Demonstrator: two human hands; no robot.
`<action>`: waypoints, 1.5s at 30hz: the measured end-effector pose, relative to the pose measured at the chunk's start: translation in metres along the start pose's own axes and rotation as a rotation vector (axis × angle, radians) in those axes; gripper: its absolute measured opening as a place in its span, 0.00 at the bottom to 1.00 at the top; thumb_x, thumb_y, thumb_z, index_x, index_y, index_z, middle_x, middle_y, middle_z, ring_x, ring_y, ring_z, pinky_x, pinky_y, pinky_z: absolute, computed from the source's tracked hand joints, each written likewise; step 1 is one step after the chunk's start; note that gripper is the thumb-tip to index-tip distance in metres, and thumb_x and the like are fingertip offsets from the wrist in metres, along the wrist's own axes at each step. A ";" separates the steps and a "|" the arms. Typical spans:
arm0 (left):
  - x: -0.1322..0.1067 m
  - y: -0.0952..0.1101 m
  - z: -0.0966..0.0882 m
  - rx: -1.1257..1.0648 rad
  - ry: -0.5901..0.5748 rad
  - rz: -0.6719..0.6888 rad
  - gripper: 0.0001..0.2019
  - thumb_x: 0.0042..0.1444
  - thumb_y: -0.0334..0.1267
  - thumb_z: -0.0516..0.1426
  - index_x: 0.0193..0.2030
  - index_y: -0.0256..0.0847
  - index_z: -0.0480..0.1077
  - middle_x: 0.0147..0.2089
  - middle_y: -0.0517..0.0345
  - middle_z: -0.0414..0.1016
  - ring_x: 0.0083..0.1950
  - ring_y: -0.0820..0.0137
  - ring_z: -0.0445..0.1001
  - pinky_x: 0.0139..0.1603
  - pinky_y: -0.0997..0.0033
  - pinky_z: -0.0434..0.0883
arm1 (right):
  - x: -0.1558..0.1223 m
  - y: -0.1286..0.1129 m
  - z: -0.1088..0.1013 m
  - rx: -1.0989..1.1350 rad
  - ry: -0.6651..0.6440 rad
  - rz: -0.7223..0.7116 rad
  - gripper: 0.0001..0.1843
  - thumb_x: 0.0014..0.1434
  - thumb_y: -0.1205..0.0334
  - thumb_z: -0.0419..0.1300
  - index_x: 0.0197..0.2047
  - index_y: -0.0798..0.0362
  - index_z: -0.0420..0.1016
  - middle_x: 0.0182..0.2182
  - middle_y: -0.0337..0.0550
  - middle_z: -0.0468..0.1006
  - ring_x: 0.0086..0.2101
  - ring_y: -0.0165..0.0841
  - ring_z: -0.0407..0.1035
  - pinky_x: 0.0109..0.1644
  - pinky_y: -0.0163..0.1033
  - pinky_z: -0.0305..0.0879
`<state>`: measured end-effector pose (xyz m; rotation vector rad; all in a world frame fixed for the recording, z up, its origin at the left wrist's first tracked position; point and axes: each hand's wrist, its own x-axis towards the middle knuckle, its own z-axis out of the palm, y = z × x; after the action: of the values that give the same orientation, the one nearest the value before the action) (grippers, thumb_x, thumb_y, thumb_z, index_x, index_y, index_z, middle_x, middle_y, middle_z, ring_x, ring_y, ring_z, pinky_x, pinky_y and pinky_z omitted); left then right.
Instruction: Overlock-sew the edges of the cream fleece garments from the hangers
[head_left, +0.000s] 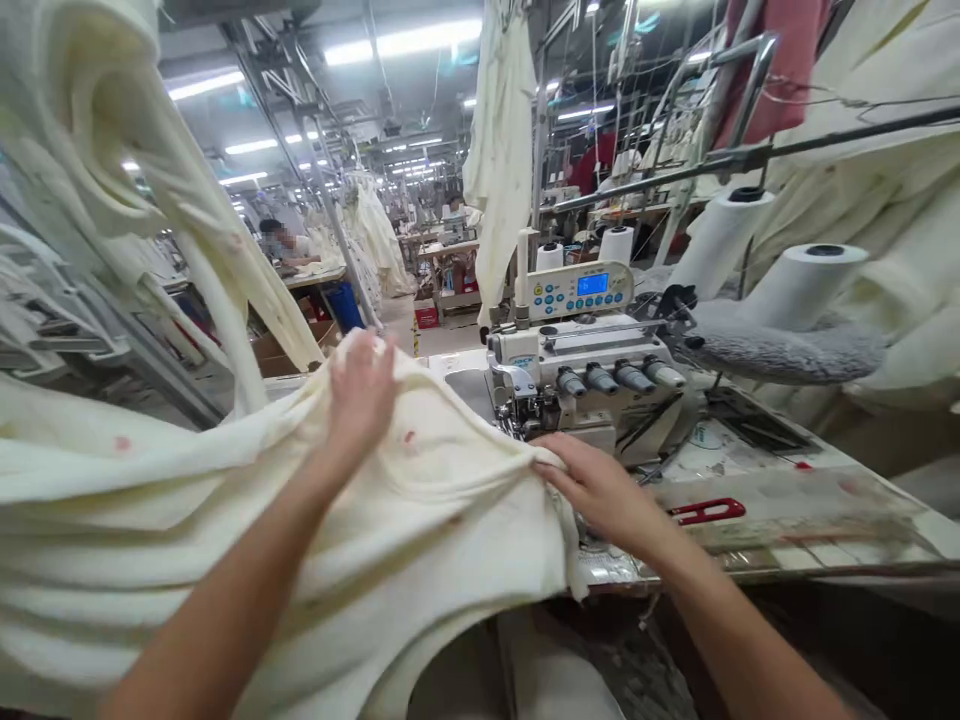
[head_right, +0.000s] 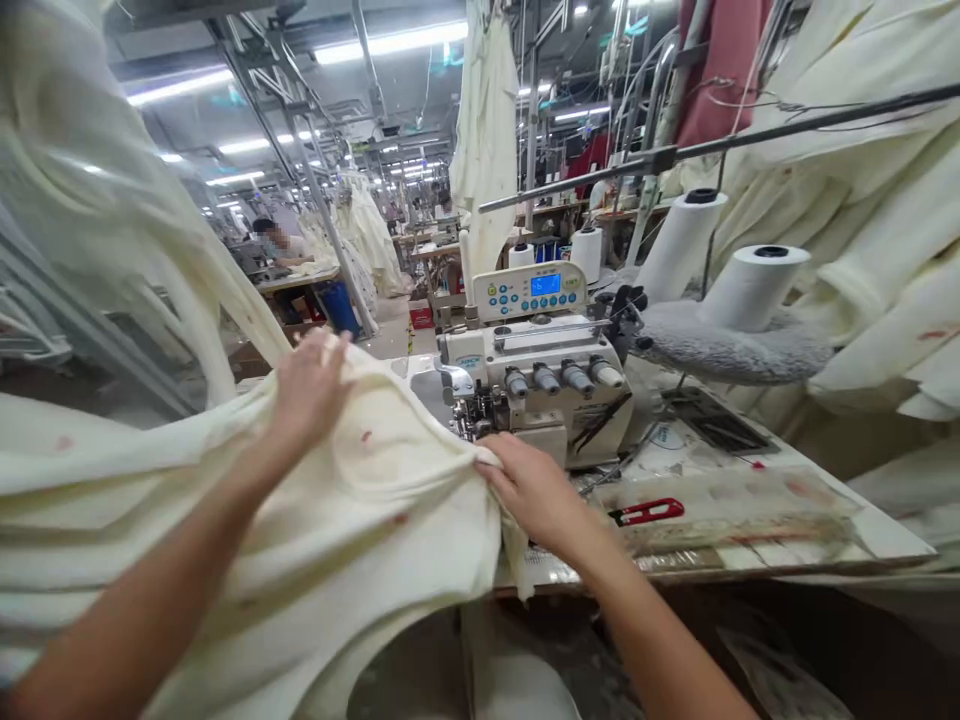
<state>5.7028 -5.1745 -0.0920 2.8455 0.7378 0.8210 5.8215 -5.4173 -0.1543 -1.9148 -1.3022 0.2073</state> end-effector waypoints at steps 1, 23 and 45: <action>-0.009 0.017 0.013 -0.025 -0.025 0.057 0.19 0.56 0.32 0.52 0.55 0.36 0.62 0.55 0.46 0.66 0.58 0.60 0.63 0.61 0.58 0.57 | 0.006 0.002 0.006 -0.009 0.036 0.023 0.11 0.64 0.58 0.47 0.41 0.52 0.68 0.36 0.43 0.73 0.39 0.37 0.67 0.42 0.38 0.60; -0.040 0.072 0.074 -0.296 -0.324 0.155 0.06 0.55 0.29 0.49 0.30 0.41 0.63 0.33 0.60 0.66 0.30 0.72 0.67 0.32 0.73 0.60 | 0.018 0.012 0.025 -0.229 0.349 0.256 0.14 0.59 0.57 0.50 0.29 0.51 0.73 0.25 0.38 0.77 0.26 0.32 0.69 0.27 0.33 0.52; -0.039 0.077 0.073 -0.111 -0.264 0.157 0.07 0.58 0.36 0.47 0.33 0.40 0.64 0.36 0.54 0.68 0.41 0.62 0.66 0.41 0.63 0.59 | -0.021 0.019 0.087 0.467 0.275 0.329 0.23 0.58 0.44 0.54 0.26 0.57 0.70 0.22 0.38 0.69 0.26 0.31 0.63 0.28 0.33 0.57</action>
<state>5.7445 -5.2576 -0.1563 2.8591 0.4271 0.4699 5.7795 -5.3928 -0.2319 -1.6675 -0.6787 0.3643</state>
